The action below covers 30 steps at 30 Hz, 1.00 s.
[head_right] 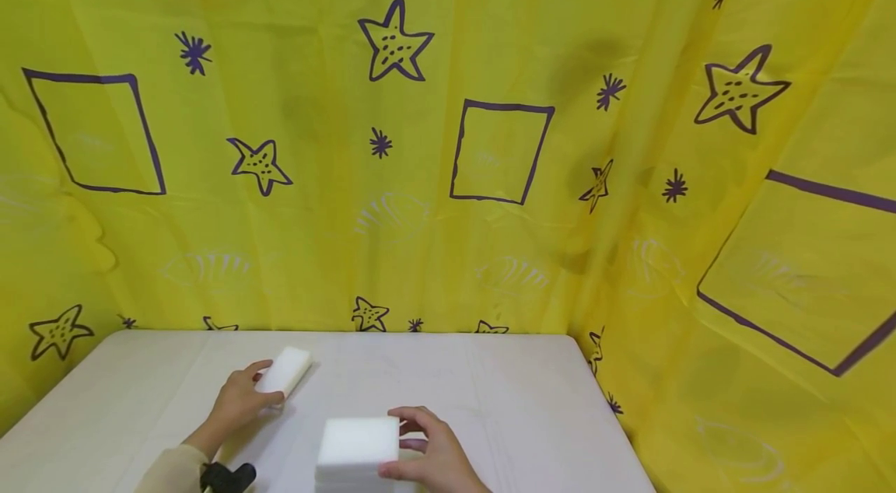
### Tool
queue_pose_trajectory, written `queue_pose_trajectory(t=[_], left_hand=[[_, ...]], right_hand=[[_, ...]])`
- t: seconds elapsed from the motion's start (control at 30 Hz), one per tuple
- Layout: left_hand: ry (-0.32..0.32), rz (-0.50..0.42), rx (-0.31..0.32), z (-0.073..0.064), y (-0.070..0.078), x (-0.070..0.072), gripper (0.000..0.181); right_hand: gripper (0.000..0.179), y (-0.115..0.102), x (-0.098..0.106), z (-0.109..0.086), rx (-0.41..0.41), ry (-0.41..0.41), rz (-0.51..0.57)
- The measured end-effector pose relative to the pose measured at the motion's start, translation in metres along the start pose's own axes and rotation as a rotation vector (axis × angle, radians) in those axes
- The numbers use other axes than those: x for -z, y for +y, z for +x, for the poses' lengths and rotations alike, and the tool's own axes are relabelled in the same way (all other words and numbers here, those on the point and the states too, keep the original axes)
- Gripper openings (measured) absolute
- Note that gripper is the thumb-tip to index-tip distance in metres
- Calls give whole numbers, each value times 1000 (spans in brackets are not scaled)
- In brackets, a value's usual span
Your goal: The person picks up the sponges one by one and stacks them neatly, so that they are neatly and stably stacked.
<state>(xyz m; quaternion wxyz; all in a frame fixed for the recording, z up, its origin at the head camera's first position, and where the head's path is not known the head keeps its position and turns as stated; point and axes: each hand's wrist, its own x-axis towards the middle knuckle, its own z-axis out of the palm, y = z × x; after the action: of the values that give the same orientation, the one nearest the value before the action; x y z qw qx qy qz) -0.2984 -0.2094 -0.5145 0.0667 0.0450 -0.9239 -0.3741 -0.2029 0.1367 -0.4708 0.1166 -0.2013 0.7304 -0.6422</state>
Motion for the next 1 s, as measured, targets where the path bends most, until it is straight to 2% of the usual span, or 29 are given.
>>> queue_pose_trajectory(t=[0.33, 0.67, 1.0], left_hand=[[-14, -16, -23, -3, 4, 3, 75], [-21, -14, -78, -10, 15, 10, 73], [-32, -36, -99, -17, 26, 14, 74]], right_hand=[[64, -1, 0, 1, -10, 3, -12], [63, 0, 0, 1, -5, 2, -24], [64, 1, 0, 1, -6, 6, -25]])
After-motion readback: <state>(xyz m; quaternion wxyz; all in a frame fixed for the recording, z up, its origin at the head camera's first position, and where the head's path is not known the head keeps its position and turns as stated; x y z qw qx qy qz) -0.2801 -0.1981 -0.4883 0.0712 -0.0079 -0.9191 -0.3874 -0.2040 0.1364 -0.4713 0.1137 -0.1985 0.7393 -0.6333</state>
